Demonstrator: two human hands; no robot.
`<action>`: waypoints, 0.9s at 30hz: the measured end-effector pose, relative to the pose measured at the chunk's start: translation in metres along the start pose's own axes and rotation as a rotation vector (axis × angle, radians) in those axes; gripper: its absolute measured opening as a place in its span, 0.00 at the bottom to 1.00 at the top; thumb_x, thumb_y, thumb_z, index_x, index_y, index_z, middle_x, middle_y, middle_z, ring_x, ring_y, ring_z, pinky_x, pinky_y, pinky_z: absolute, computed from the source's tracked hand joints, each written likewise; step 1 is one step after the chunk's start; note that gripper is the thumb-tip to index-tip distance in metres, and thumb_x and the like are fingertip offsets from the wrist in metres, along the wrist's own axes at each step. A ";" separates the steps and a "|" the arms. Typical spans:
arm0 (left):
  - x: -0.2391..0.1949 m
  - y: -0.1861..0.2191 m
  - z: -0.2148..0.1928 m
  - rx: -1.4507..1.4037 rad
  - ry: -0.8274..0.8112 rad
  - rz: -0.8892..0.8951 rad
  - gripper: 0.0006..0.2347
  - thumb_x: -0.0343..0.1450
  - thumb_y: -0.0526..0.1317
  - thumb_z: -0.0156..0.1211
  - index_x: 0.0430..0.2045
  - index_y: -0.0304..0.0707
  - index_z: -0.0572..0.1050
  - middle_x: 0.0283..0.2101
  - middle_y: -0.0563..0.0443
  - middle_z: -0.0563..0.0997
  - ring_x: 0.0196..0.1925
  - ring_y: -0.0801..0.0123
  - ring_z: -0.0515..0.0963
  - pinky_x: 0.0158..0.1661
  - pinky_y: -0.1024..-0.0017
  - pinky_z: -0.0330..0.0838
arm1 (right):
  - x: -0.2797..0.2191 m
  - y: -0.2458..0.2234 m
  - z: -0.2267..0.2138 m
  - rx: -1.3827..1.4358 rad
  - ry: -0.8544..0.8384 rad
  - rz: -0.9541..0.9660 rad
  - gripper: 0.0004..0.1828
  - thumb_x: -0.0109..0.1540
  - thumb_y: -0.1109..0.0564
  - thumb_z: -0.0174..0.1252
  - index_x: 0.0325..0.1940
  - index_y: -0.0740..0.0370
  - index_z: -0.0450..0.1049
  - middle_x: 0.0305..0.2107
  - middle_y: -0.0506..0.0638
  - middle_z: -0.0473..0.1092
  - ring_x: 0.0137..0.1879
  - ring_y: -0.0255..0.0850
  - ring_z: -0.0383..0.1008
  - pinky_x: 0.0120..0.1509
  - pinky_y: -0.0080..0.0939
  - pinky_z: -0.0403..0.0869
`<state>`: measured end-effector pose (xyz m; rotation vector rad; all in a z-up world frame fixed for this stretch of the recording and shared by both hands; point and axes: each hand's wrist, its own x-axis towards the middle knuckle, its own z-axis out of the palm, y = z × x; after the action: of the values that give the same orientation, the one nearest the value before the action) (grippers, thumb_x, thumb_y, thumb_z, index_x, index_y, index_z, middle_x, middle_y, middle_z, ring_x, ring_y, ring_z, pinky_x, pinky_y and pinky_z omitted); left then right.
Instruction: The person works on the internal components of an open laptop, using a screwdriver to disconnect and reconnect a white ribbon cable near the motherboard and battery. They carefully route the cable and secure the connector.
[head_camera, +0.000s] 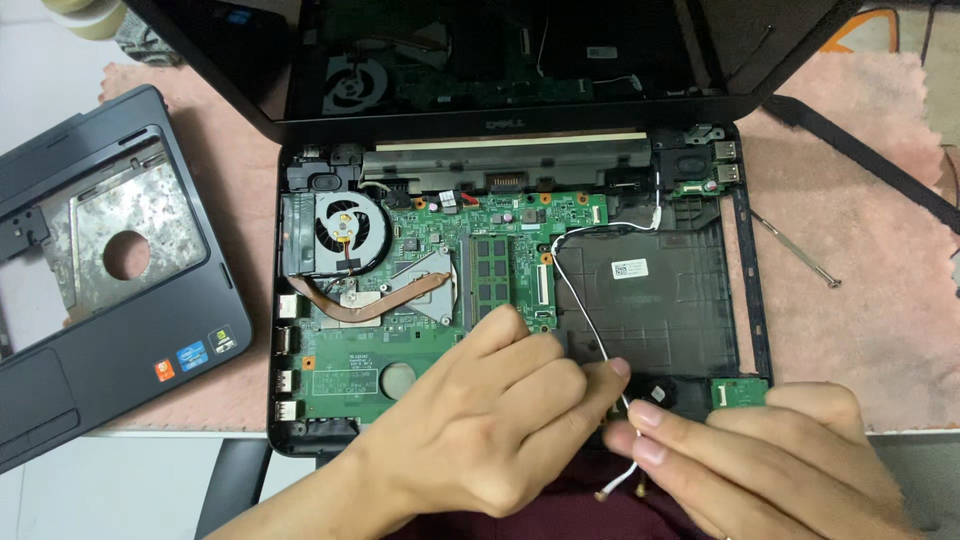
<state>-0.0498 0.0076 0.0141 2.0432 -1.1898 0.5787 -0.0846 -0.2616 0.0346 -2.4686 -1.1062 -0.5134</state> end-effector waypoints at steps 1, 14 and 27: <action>-0.001 0.001 -0.001 -0.021 -0.016 -0.020 0.07 0.87 0.23 0.59 0.49 0.10 0.83 0.35 0.42 0.68 0.32 0.56 0.67 0.35 0.58 0.55 | -0.004 0.006 -0.011 0.013 -0.163 -0.038 0.19 0.74 0.50 0.49 0.64 0.51 0.81 0.63 0.42 0.82 0.57 0.31 0.83 0.64 0.45 0.75; -0.009 0.006 0.007 0.067 -0.076 -0.007 0.11 0.88 0.27 0.51 0.49 0.12 0.83 0.35 0.43 0.68 0.33 0.54 0.67 0.36 0.57 0.55 | 0.050 0.052 0.036 0.140 -0.086 -0.197 0.12 0.74 0.65 0.60 0.61 0.72 0.81 0.46 0.62 0.76 0.41 0.51 0.74 0.45 0.52 0.67; -0.013 0.013 0.004 0.129 -0.002 -0.016 0.05 0.87 0.23 0.63 0.47 0.12 0.84 0.34 0.43 0.69 0.33 0.55 0.70 0.34 0.58 0.57 | 0.055 0.044 0.059 0.088 -0.045 -0.197 0.08 0.74 0.68 0.61 0.56 0.74 0.81 0.41 0.61 0.75 0.39 0.52 0.73 0.40 0.53 0.64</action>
<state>-0.0672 0.0074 0.0076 2.1596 -1.1634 0.6608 -0.0072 -0.2259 0.0014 -2.3196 -1.3695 -0.4571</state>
